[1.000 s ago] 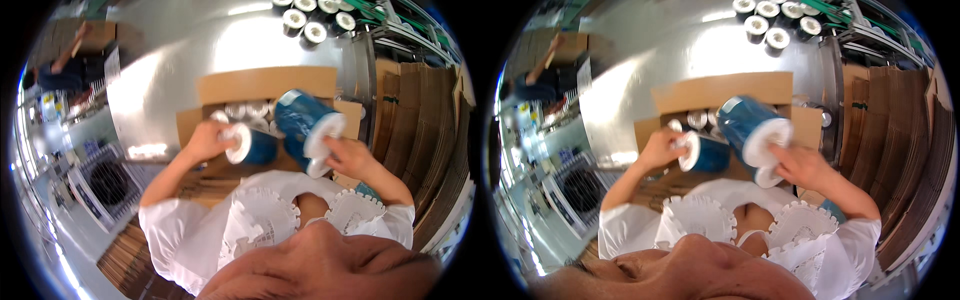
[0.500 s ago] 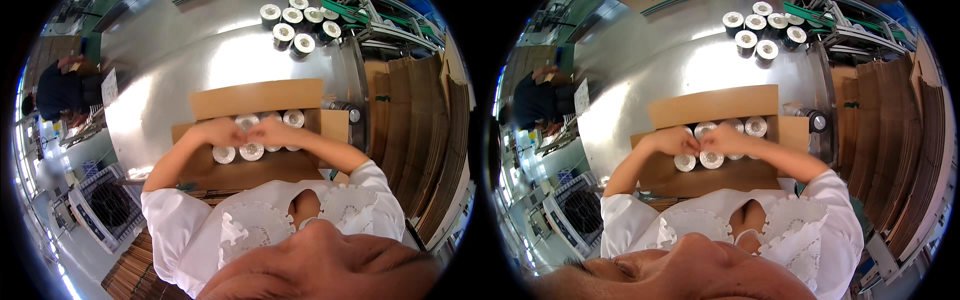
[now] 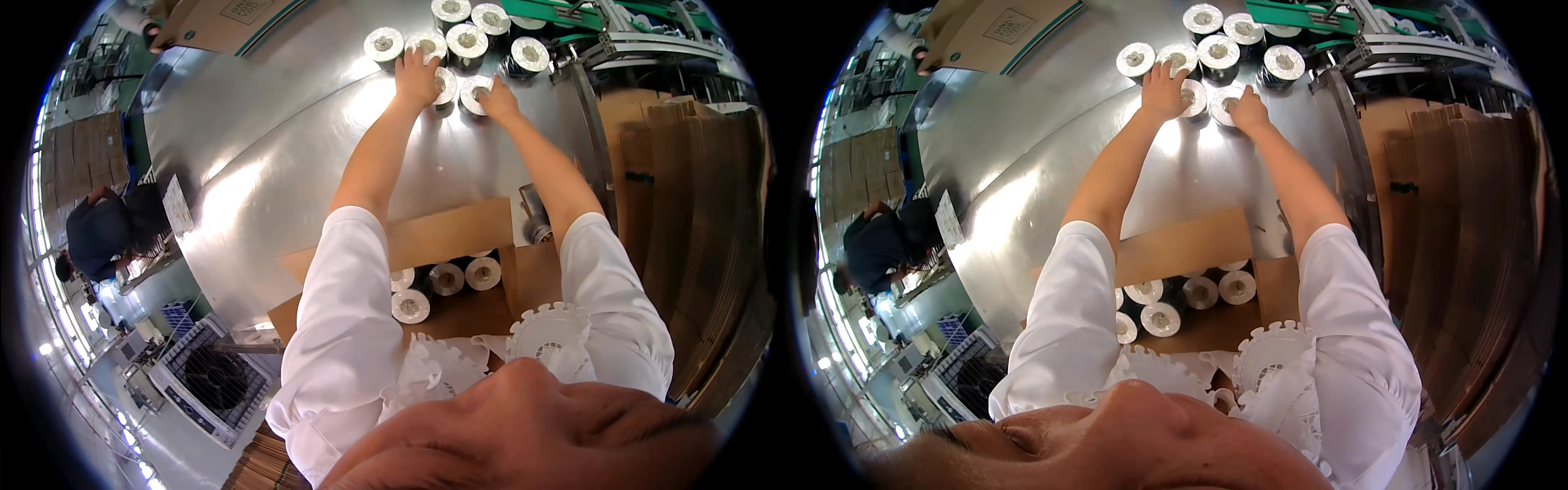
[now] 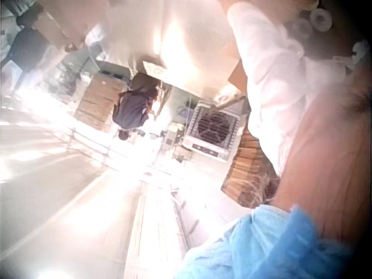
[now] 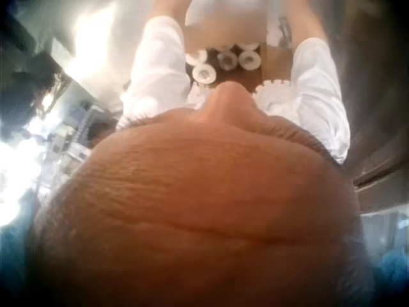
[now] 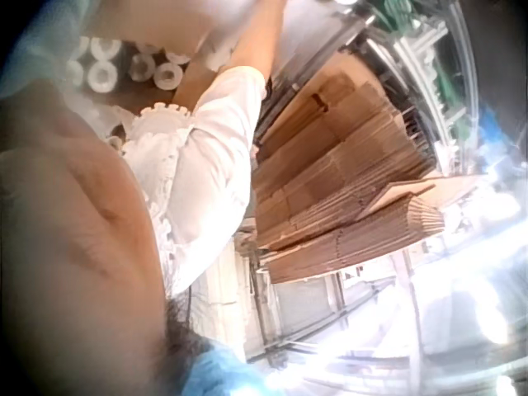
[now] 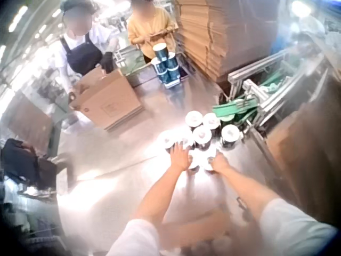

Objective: The person repeatedly picks up small cylindrical containers from a metal table and places them into a cardboard box. They arrange the cylinders in rows, close the box flaps, and then retrieve a new empty box to continue the process.

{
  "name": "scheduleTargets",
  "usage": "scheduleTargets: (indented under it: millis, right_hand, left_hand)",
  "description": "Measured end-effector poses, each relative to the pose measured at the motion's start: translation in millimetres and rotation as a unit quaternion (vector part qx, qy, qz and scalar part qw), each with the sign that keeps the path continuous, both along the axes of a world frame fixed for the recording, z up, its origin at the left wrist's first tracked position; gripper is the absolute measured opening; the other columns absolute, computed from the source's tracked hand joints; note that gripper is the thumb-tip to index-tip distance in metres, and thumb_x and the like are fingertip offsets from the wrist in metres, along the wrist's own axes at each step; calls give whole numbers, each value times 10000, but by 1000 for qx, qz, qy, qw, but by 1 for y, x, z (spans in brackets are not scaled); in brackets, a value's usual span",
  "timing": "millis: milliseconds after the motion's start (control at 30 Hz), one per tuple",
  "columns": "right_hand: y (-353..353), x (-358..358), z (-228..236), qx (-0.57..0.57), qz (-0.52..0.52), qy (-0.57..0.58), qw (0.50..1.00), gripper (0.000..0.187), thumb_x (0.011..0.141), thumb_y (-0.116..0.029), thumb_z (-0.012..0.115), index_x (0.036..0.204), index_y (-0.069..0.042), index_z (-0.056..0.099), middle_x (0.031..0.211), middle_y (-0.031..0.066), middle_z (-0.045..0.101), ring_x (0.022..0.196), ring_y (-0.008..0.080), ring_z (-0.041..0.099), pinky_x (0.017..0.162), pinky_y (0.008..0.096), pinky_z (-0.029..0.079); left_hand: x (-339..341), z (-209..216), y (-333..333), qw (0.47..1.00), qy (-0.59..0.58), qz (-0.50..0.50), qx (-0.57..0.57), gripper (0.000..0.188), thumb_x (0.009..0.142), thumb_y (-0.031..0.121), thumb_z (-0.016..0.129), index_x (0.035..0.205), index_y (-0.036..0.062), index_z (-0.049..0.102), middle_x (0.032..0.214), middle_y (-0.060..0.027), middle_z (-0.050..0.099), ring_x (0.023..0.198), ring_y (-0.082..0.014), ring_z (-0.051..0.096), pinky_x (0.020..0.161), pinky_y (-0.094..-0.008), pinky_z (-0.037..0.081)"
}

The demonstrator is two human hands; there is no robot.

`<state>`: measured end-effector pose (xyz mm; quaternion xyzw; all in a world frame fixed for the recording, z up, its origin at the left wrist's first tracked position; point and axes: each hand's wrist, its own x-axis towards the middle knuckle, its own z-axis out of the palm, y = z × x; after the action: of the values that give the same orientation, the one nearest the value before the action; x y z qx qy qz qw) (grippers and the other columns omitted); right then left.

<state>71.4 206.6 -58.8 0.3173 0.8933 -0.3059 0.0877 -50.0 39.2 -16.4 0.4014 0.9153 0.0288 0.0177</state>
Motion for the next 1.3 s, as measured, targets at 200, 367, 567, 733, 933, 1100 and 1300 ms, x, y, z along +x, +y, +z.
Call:
scheduleTargets:
  millis: [200, 367, 567, 733, 933, 1100, 1300]
  right_hand:
    - [40, 3, 29, 86, 18, 54, 995, 620, 781, -196, 627, 1244, 59, 304, 848, 277, 638, 795, 445, 628, 735, 485, 502]
    - [99, 0, 13, -5, -6, 7, 1000, 853, 685, -398, 729, 1329, 24, 362, 999, 255, 634, 944, 372, 621, 835, 408, 490]
    - [96, 30, 26, -6, 87, 47, 995, 748, 652, -347, 746, 1253, 5, 476, 1022, 240, 632, 958, 362, 616, 832, 401, 488]
    - [76, 114, 151, -57, 45, 121, 990, 590, 763, -200, 699, 1275, -6, 479, 954, 130, 673, 765, 142, 622, 673, 272, 489]
    - [5, 203, 313, -42, 63, 350, 934, 621, 778, -103, 687, 1329, -7, 417, 976, 43, 672, 820, 66, 610, 725, 230, 496]
    - [-95, 258, 368, -65, 487, 178, 853, 587, 742, -113, 668, 1272, 3, 443, 930, 163, 635, 792, 289, 636, 692, 358, 524]
    - [-154, 301, 281, -121, 401, -112, 901, 592, 766, -123, 623, 1301, 2, 403, 796, 192, 630, 728, 349, 630, 641, 436, 507]
  left_hand:
    - [-32, 6, 28, 982, -28, -93, -162, 457, 661, 435, 689, 1101, 313, 659, 1269, -92, 458, 1238, -285, 361, 1017, -468, 309]
    - [-27, -4, 27, 980, -38, -139, -138, 420, 644, 484, 711, 1007, 274, 701, 1030, -98, 560, 1031, -280, 516, 835, -384, 458]
    - [26, 116, -61, 979, -204, -27, 13, 404, 648, 398, 704, 993, 189, 705, 920, -127, 595, 887, -267, 588, 780, -386, 486]
    - [83, 261, -191, 744, -523, 170, 379, 310, 745, 154, 672, 1043, 69, 667, 1033, -157, 606, 955, -241, 600, 785, -337, 489]
    - [238, 286, -185, 736, -657, 100, 127, 330, 839, 161, 608, 1160, 84, 593, 1105, -125, 595, 1040, -223, 572, 891, -364, 471]
    - [327, 168, -176, 944, -276, -140, -118, 354, 871, 231, 553, 1196, 89, 565, 1188, -137, 551, 1159, -258, 481, 967, -430, 381]
    - [329, 140, -189, 928, -233, -185, -222, 290, 832, 191, 556, 1084, 104, 671, 1068, -152, 516, 1123, -319, 421, 847, -431, 404]
